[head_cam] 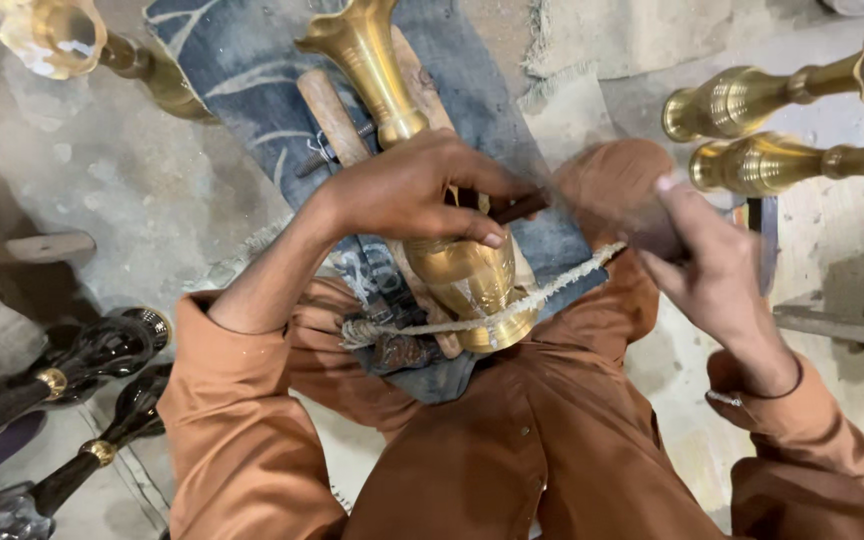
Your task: The person sits cross-legged on the floor with a brass vase clamped in a small vise on their lap. They hold a chisel against the vase surface and strike it with a wooden mallet, engraving decorative patterns, repositioning the chisel and rotating the vase as they work.
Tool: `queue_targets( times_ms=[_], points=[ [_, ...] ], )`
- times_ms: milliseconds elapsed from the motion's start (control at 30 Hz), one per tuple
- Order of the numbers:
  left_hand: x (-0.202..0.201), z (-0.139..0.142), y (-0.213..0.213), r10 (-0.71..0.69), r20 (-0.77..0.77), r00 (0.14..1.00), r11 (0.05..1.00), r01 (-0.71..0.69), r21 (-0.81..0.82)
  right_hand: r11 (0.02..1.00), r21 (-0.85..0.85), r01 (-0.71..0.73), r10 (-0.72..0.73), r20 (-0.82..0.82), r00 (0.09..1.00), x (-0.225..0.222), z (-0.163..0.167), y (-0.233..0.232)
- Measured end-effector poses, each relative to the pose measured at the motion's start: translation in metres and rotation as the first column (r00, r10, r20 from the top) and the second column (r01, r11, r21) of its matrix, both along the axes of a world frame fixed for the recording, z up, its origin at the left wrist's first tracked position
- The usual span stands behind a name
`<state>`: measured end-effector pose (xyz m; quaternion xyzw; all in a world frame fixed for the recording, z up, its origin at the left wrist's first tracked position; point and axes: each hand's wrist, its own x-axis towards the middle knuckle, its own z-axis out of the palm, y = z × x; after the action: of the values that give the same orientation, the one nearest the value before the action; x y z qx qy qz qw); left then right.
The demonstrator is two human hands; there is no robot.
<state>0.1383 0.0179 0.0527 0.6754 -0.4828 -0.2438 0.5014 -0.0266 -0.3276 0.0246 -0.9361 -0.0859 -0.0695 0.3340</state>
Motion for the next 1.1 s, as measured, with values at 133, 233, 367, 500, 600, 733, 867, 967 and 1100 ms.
queue_targets(
  times_ms=[133,233,367,500,600,733,867,967,1100],
  points=[
    [-0.005,-0.004,0.003,0.025,0.012,1.0,0.995,-0.024,-0.093,0.999,-0.038,0.015,-0.014,0.034,0.999,0.007,0.004,-0.002],
    [-0.008,-0.007,0.008,0.065,-0.029,0.997,0.996,-0.066,-0.054,0.996,-0.003,-0.087,0.087,-0.037,0.996,0.017,0.015,-0.006],
    [-0.014,-0.011,0.009,0.089,-0.082,0.993,0.989,-0.098,-0.109,0.995,-0.034,-0.094,0.093,-0.026,0.995,0.032,0.036,-0.002],
    [-0.02,-0.014,0.012,0.126,-0.115,0.985,0.978,-0.142,-0.15,0.979,-0.121,-0.163,0.153,-0.094,0.984,0.048,0.06,0.009],
    [-0.023,-0.014,0.012,0.197,-0.025,0.98,0.967,-0.199,-0.159,0.995,0.021,-0.093,0.095,-0.149,0.984,0.057,0.072,0.021],
    [-0.023,-0.014,0.012,0.185,-0.077,0.98,0.968,-0.196,-0.157,1.0,0.007,-0.021,0.022,-0.25,0.968,0.067,0.087,0.026],
    [-0.032,-0.014,0.016,0.208,-0.155,0.966,0.95,-0.237,-0.205,0.832,-0.409,-0.374,0.409,-0.004,0.913,0.072,0.092,0.022],
    [-0.038,-0.015,0.017,0.253,-0.174,0.952,0.936,-0.286,-0.203,0.996,0.084,0.013,0.01,-0.267,0.964,0.073,0.093,0.018],
    [-0.044,-0.016,0.018,0.291,-0.181,0.939,0.928,-0.323,-0.183,0.806,-0.493,-0.328,0.334,-0.079,0.939,0.082,0.096,0.012]
  ],
)
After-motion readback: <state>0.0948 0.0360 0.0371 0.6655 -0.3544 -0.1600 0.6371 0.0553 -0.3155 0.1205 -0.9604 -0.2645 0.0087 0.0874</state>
